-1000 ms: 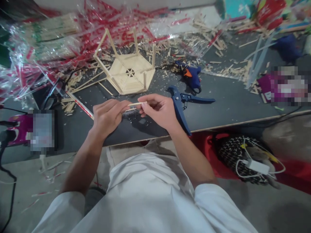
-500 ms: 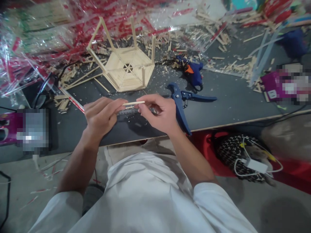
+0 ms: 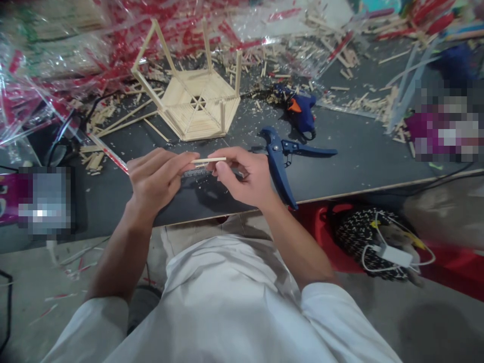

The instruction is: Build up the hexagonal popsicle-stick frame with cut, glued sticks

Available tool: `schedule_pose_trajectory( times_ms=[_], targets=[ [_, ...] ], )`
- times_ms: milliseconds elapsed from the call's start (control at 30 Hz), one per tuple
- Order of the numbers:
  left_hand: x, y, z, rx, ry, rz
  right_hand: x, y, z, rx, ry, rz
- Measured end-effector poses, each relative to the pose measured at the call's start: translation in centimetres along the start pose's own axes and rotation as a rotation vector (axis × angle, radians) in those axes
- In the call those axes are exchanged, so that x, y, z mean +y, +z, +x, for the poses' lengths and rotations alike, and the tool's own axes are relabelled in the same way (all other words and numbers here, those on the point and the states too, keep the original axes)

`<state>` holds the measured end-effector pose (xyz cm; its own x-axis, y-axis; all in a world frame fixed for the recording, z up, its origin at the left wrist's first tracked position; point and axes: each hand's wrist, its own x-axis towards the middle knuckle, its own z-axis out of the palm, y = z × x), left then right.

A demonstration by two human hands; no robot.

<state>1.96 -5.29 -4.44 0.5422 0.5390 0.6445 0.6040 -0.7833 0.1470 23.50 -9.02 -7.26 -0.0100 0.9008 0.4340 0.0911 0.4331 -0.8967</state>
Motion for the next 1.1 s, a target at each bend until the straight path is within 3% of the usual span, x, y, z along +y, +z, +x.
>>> schedule_pose_trajectory(
  times_ms=[133,300,467,733,1100],
  targets=[
    [0.2,-0.2,0.3,0.032,0.058,0.054,0.1,0.0,0.0,0.020,0.050,-0.074],
    [0.1,-0.1,0.1,0.051,0.081,0.035,-0.3,0.0,0.2,0.034,-0.005,-0.094],
    [-0.1,0.1,-0.2,0.023,0.029,0.039,-0.2,0.0,0.0,0.063,0.023,-0.140],
    [-0.7,0.2,-0.3,0.288,0.004,0.008,-0.1,0.2,0.0,0.124,-0.034,-0.052],
    [-1.2,0.6,-0.5,0.390,-0.051,0.129,0.1,0.2,-0.2,0.171,-0.041,-0.030]
  ],
)
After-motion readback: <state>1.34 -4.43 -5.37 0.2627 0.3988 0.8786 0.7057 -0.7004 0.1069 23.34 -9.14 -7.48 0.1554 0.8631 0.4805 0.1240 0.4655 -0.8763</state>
